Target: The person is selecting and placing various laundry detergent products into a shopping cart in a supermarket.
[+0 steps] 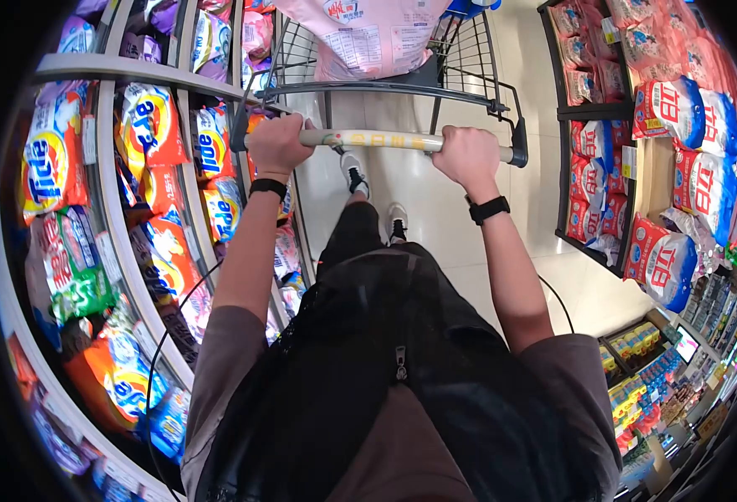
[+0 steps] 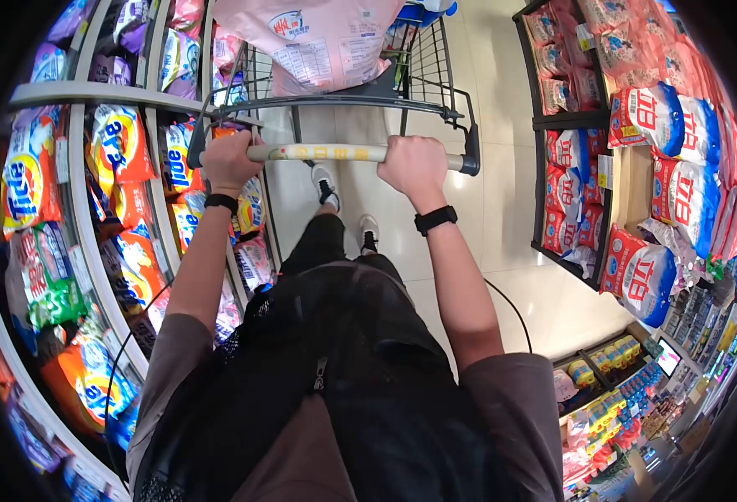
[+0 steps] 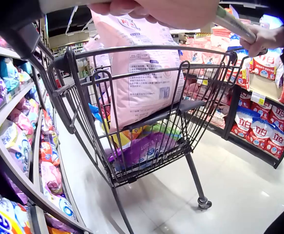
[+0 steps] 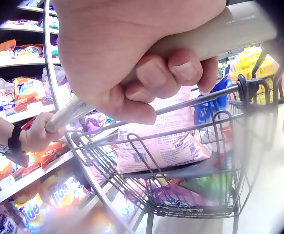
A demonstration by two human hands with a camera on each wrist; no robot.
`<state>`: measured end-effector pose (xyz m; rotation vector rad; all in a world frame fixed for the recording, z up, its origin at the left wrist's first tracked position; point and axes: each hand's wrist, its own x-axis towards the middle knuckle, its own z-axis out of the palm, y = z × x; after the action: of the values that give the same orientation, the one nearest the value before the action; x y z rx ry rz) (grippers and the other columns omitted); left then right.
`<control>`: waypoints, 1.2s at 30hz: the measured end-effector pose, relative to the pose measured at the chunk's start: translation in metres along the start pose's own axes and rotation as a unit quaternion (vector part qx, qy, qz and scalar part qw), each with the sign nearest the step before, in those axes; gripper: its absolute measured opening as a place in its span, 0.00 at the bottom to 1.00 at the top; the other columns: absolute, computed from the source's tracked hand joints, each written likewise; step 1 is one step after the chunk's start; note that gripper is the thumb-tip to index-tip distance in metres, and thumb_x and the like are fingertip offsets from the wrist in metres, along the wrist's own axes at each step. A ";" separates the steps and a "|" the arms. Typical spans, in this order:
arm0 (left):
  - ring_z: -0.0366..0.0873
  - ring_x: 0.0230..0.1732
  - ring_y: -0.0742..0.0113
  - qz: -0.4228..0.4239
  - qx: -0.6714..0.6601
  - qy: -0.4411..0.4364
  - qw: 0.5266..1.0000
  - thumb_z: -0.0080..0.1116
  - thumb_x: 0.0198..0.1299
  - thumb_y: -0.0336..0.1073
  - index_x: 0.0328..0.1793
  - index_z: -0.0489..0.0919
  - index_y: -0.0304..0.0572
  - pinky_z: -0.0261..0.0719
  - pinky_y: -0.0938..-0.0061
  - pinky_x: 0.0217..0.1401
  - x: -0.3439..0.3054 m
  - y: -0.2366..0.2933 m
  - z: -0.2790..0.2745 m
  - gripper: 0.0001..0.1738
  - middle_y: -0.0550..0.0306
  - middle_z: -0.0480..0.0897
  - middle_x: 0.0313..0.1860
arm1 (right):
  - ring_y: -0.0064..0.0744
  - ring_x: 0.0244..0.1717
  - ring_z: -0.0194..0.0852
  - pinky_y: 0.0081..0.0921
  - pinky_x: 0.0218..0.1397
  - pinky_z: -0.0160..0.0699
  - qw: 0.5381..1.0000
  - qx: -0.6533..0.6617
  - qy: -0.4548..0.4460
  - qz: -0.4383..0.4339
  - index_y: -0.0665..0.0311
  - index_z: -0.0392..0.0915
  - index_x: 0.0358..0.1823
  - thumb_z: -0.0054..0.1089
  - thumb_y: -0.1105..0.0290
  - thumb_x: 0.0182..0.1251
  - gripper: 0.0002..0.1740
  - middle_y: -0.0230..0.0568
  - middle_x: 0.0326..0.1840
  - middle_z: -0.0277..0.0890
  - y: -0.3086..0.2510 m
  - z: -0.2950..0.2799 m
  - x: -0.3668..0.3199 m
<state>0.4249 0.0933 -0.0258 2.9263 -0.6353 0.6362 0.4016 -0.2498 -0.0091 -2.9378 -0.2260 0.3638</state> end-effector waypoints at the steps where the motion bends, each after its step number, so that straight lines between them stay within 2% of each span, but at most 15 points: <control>1: 0.75 0.19 0.56 -0.002 0.000 0.005 1.000 0.69 0.55 0.46 0.21 0.73 0.53 0.70 0.59 0.24 0.005 -0.007 0.002 0.17 0.59 0.73 0.16 | 0.47 0.25 0.86 0.39 0.34 0.85 1.000 0.003 -0.002 -0.001 0.54 0.88 0.26 0.62 0.63 0.49 0.08 0.44 0.23 0.85 -0.003 0.001 0.010; 4: 0.76 0.19 0.57 -0.012 -0.007 0.009 1.000 0.71 0.53 0.46 0.21 0.72 0.53 0.70 0.60 0.24 0.017 -0.026 0.006 0.18 0.59 0.73 0.16 | 0.47 0.25 0.86 0.40 0.34 0.84 1.000 0.008 0.007 0.005 0.54 0.87 0.25 0.62 0.64 0.48 0.07 0.43 0.23 0.85 -0.014 0.000 0.028; 6: 0.75 0.19 0.57 0.008 -0.009 -0.018 1.000 0.71 0.52 0.45 0.22 0.73 0.53 0.70 0.59 0.24 0.025 -0.041 0.008 0.17 0.60 0.73 0.16 | 0.47 0.25 0.85 0.40 0.34 0.83 1.000 0.006 0.008 0.004 0.55 0.85 0.23 0.62 0.64 0.48 0.06 0.43 0.22 0.84 -0.021 0.000 0.038; 10: 0.74 0.20 0.58 -0.023 -0.039 -0.022 0.999 0.71 0.54 0.43 0.21 0.73 0.55 0.69 0.60 0.25 0.033 -0.051 0.013 0.16 0.61 0.72 0.16 | 0.48 0.24 0.84 0.41 0.34 0.81 1.000 0.007 0.020 0.002 0.55 0.82 0.21 0.63 0.64 0.46 0.05 0.42 0.21 0.82 -0.026 -0.001 0.057; 15: 0.75 0.21 0.67 0.009 -0.031 0.016 0.999 0.69 0.55 0.39 0.21 0.71 0.55 0.69 0.68 0.29 0.046 -0.067 0.028 0.16 0.66 0.72 0.16 | 0.48 0.24 0.83 0.41 0.35 0.81 1.000 -0.002 0.014 0.008 0.55 0.82 0.21 0.64 0.64 0.44 0.05 0.43 0.21 0.82 -0.024 0.001 0.082; 22: 0.74 0.21 0.67 0.003 -0.040 0.023 0.999 0.69 0.56 0.39 0.22 0.71 0.54 0.68 0.69 0.28 0.074 -0.083 0.042 0.17 0.66 0.72 0.17 | 0.48 0.24 0.82 0.40 0.34 0.80 1.000 -0.003 0.006 0.007 0.55 0.81 0.20 0.65 0.64 0.44 0.05 0.42 0.20 0.81 -0.025 -0.012 0.116; 23: 0.74 0.21 0.67 0.005 -0.044 0.027 0.999 0.68 0.56 0.39 0.22 0.71 0.54 0.67 0.69 0.28 0.079 -0.086 0.045 0.17 0.66 0.72 0.18 | 0.50 0.23 0.79 0.41 0.34 0.78 1.000 0.007 0.011 0.006 0.56 0.78 0.20 0.63 0.64 0.44 0.06 0.41 0.18 0.78 -0.025 -0.014 0.122; 26: 0.73 0.21 0.67 0.006 -0.045 0.026 0.999 0.68 0.56 0.38 0.22 0.70 0.54 0.66 0.68 0.28 0.096 -0.099 0.051 0.17 0.66 0.71 0.18 | 0.49 0.23 0.79 0.41 0.34 0.78 1.000 0.018 0.013 -0.001 0.56 0.77 0.19 0.63 0.65 0.44 0.06 0.41 0.18 0.78 -0.024 -0.016 0.142; 32: 0.71 0.21 0.67 0.003 -0.045 0.009 0.999 0.69 0.55 0.38 0.21 0.69 0.54 0.65 0.68 0.28 0.139 -0.123 0.073 0.18 0.66 0.70 0.18 | 0.47 0.22 0.79 0.39 0.33 0.78 0.999 0.029 0.041 -0.019 0.57 0.76 0.18 0.65 0.66 0.43 0.06 0.42 0.18 0.78 -0.017 -0.024 0.195; 36: 0.72 0.21 0.65 -0.011 -0.042 -0.013 0.999 0.70 0.55 0.39 0.21 0.71 0.55 0.66 0.66 0.27 0.182 -0.135 0.086 0.17 0.65 0.71 0.18 | 0.47 0.23 0.81 0.39 0.34 0.78 0.999 0.036 0.025 -0.030 0.57 0.77 0.19 0.64 0.67 0.42 0.05 0.43 0.19 0.79 -0.003 -0.040 0.245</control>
<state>0.6641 0.1330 -0.0274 2.8637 -0.6167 0.5564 0.6461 -0.2109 -0.0260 -2.8570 -0.2882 0.2842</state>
